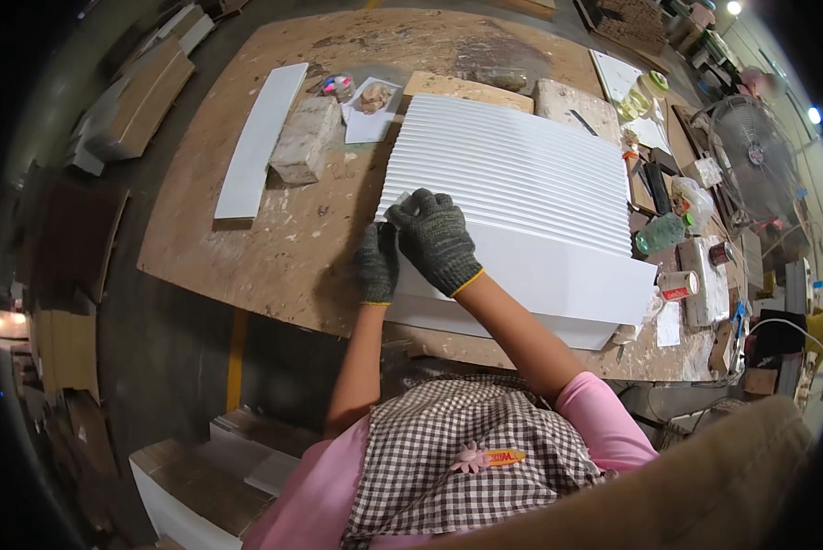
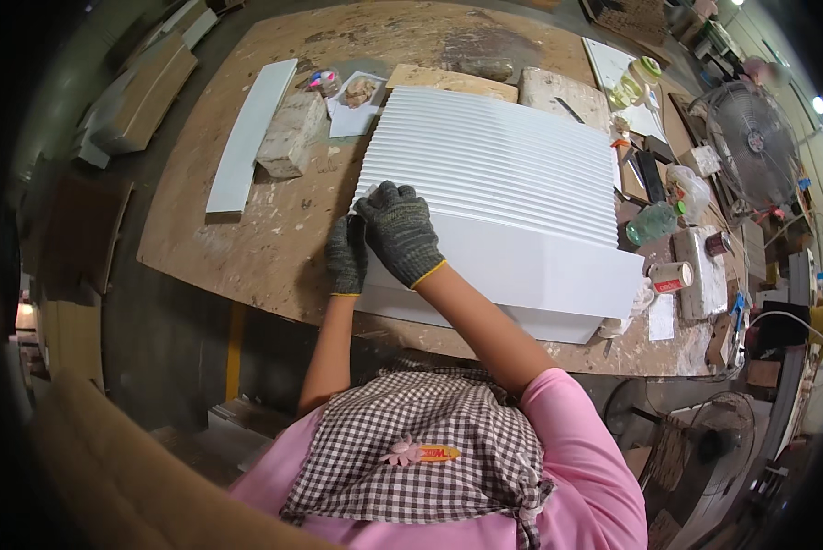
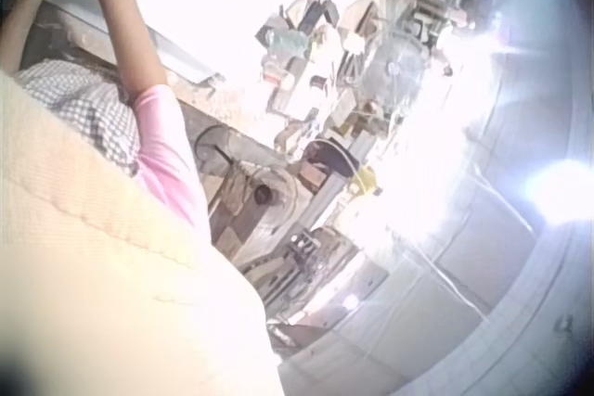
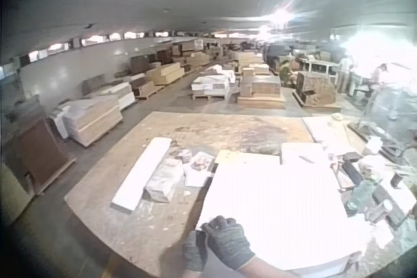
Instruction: The person wipes a white corrugated panel with a cloth, then uses a small brush to apply a substance from a container onto the panel. They continue wiping the panel with the cloth, handling the panel and tools on a cluttered workbench.
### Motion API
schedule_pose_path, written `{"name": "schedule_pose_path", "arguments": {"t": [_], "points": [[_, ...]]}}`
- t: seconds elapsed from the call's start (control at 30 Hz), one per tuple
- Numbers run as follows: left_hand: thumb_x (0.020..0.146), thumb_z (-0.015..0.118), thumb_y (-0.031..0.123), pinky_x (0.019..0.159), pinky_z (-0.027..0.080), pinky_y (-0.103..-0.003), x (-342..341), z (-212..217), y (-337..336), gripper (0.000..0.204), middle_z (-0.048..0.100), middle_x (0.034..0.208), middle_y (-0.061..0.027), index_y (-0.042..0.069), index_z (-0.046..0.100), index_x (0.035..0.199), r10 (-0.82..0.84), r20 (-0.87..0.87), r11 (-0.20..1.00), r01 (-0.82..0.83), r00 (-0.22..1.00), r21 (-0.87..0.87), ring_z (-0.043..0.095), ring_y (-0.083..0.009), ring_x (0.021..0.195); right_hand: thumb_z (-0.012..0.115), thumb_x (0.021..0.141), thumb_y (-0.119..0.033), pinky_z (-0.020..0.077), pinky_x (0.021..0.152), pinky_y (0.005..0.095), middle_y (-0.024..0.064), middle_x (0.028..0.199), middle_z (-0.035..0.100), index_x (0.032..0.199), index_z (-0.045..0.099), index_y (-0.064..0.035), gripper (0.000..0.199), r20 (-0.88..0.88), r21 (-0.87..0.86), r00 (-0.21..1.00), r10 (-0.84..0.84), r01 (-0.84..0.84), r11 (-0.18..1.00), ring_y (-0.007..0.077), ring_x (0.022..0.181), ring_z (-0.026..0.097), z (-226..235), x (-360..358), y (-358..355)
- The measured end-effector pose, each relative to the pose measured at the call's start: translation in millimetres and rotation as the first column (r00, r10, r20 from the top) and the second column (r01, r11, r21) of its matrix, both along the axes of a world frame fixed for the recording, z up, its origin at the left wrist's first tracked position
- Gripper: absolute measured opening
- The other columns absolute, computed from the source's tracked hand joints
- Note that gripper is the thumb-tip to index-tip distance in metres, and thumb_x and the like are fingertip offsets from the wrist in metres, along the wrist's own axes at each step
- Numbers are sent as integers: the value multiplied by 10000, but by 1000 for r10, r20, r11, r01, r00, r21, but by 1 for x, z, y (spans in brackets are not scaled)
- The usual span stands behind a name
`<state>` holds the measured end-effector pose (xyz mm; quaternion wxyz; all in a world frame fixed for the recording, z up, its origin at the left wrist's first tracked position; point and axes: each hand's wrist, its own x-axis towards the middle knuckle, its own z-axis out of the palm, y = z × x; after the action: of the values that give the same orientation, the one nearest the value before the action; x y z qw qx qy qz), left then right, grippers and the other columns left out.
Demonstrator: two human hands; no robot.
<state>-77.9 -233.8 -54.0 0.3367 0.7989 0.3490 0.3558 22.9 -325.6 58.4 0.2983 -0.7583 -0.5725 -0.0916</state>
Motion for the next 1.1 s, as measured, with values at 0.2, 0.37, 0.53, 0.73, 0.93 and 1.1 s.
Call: {"name": "schedule_pose_path", "arguments": {"t": [0.2,0.37,0.53,0.73,0.93,1.1], "points": [[962,509,265,671,478,-425,-3,2,-1,272,629,827,-203,17,615,927,46,-11,998,-46,999,52,603,-369,755,592,686,-49,470,730,436,124,883,588,900,666,-180,262,45,-126,974,-224,228,965,314,825,557,9,50,-105],[966,498,284,650,476,-454,-1,2,-3,292,632,833,-211,22,613,910,83,-61,992,-88,995,-89,607,-392,753,584,682,-28,455,674,432,122,834,588,889,662,-165,261,59,-61,947,-315,318,946,304,797,551,6,57,-125],[964,503,280,690,473,-447,-4,-10,6,288,618,833,-222,17,618,971,30,-59,920,-5,998,392,597,-383,762,587,722,-72,443,721,445,139,917,569,911,642,-130,205,38,-8,990,-138,138,990,320,877,531,-12,11,-30],[960,511,267,707,473,-390,5,5,-1,304,643,838,-183,-17,619,943,35,-28,994,-37,999,-100,593,-307,744,623,696,-82,467,676,441,120,927,539,967,624,-148,279,35,-66,983,-180,182,981,308,852,542,-12,40,-78],[958,504,281,751,486,-382,-1,6,2,318,660,897,-188,-9,634,977,69,-39,985,-74,997,-157,622,-302,802,610,858,-168,438,690,457,172,844,592,1066,656,-152,213,206,-4,722,-660,675,737,337,765,557,-53,163,-314],[968,493,305,774,478,-373,8,2,6,351,652,914,-196,-15,630,1009,8,-93,981,-26,996,-195,613,-298,826,587,913,-201,519,754,325,94,975,669,1142,646,-61,276,-780,233,448,-437,856,461,218,811,633,-55,189,-430]]}}
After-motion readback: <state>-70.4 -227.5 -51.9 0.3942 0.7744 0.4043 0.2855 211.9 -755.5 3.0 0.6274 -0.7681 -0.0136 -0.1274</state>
